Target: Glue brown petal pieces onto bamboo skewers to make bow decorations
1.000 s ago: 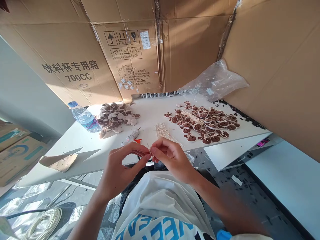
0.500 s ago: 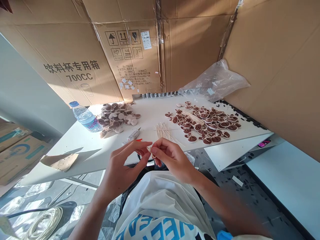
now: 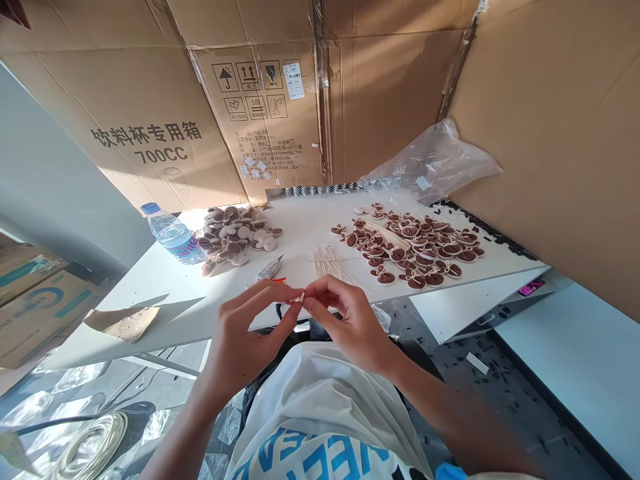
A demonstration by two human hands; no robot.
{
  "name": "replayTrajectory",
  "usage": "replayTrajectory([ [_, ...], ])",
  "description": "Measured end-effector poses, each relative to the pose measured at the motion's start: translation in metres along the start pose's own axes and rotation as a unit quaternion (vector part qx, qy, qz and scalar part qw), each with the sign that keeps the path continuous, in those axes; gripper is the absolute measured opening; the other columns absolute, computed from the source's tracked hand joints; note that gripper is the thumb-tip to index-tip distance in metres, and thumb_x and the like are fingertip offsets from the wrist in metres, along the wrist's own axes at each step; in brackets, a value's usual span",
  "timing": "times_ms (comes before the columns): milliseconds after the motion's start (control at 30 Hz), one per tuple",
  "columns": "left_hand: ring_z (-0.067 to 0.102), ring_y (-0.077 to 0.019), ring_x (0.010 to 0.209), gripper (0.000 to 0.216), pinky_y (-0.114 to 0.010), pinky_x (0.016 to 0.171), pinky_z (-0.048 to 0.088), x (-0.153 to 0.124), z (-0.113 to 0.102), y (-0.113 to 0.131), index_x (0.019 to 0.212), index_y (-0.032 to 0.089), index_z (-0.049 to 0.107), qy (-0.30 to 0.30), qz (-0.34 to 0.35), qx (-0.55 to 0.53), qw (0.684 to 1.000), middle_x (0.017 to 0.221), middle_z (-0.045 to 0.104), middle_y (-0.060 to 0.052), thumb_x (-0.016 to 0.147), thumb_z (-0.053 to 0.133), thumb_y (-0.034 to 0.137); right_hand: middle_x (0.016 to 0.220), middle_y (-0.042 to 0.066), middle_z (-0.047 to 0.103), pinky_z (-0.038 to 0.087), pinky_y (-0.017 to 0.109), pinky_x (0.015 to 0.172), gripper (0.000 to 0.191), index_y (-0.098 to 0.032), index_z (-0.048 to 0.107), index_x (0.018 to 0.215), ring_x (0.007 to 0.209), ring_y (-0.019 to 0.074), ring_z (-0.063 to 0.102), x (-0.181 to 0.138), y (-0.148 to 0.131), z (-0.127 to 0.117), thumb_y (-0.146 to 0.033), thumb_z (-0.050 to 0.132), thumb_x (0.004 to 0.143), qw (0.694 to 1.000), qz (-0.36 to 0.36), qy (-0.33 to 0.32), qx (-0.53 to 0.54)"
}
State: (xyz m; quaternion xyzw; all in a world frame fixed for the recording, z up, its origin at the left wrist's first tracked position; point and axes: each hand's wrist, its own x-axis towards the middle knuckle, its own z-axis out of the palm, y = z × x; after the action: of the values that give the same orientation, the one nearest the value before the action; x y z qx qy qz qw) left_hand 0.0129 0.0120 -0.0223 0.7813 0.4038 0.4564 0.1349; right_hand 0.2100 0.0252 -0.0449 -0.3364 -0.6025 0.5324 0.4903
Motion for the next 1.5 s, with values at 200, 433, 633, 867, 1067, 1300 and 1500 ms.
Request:
replayTrajectory([
  [200,0.074,-0.0159,0.077,0.011,-0.033,0.082,0.061,-0.001,0.001,-0.002,0.103,0.023,0.078,0.01,0.033,0.001,0.999,0.09,0.081,-0.001,0.1,0.072,0.014,0.093,0.003,0.072,0.056,0.031,0.083,0.029,-0.024,0.074,0.101,0.088,0.0194,0.068,-0.002,-0.003,-0.001,-0.052,0.08,0.098,1.0,0.007,-0.001,-0.01],
  [433,0.071,-0.0167,0.075,0.007,-0.037,0.089,0.062,-0.003,-0.001,-0.002,0.093,0.024,0.078,0.002,-0.047,-0.062,0.997,0.083,0.079,0.0,0.099,0.076,0.021,0.089,0.001,0.066,0.055,0.031,0.08,0.027,-0.024,0.07,0.101,0.08,0.017,0.062,-0.004,-0.002,0.0,-0.051,0.075,0.102,1.0,0.002,-0.009,0.011],
  [633,0.076,-0.0183,0.082,0.011,-0.034,0.087,0.062,-0.001,-0.004,-0.001,0.092,0.022,0.08,-0.05,-0.154,-0.257,0.953,0.086,0.081,-0.002,0.1,0.08,0.03,0.086,0.001,0.063,0.056,0.031,0.078,0.027,-0.024,0.069,0.1,0.079,0.0171,0.061,-0.007,-0.009,0.003,-0.05,0.075,0.103,0.998,0.011,-0.021,0.052],
  [867,0.075,-0.0169,0.078,0.027,-0.029,0.075,0.059,0.005,-0.001,-0.001,0.081,0.019,0.073,-0.107,-0.283,-0.528,0.793,0.081,0.077,-0.003,0.088,0.093,0.036,0.088,0.002,0.069,0.055,0.03,0.076,0.024,-0.023,0.069,0.098,0.085,0.0179,0.067,-0.007,-0.007,0.007,-0.045,0.077,0.103,0.987,0.028,-0.055,0.15],
  [1067,0.072,-0.0139,0.077,0.016,-0.026,0.074,0.058,0.002,0.0,0.0,0.095,0.02,0.075,-0.079,-0.229,-0.446,0.861,0.082,0.076,-0.001,0.1,0.081,0.033,0.086,0.001,0.067,0.055,0.028,0.076,0.023,-0.023,0.069,0.098,0.079,0.0156,0.062,-0.009,-0.005,0.008,-0.045,0.075,0.105,0.994,0.01,-0.028,0.105],
  [1300,0.07,-0.0134,0.079,0.007,-0.028,0.079,0.057,-0.003,0.001,0.004,0.099,0.023,0.077,0.0,-0.064,-0.141,0.988,0.088,0.078,0.0,0.102,0.072,0.018,0.089,-0.001,0.063,0.054,0.026,0.077,0.02,-0.024,0.069,0.104,0.079,0.0139,0.059,-0.011,0.002,0.005,-0.044,0.074,0.106,0.998,-0.011,-0.007,0.058],
  [1500,0.067,-0.0143,0.078,0.009,-0.031,0.08,0.056,-0.004,0.001,0.0,0.096,0.023,0.071,0.005,0.004,-0.079,0.997,0.087,0.076,0.002,0.099,0.076,0.016,0.091,0.0,0.065,0.054,0.026,0.077,0.019,-0.024,0.069,0.104,0.081,0.0142,0.061,-0.012,0.0,0.005,-0.043,0.072,0.107,0.998,-0.021,-0.001,0.055],
])
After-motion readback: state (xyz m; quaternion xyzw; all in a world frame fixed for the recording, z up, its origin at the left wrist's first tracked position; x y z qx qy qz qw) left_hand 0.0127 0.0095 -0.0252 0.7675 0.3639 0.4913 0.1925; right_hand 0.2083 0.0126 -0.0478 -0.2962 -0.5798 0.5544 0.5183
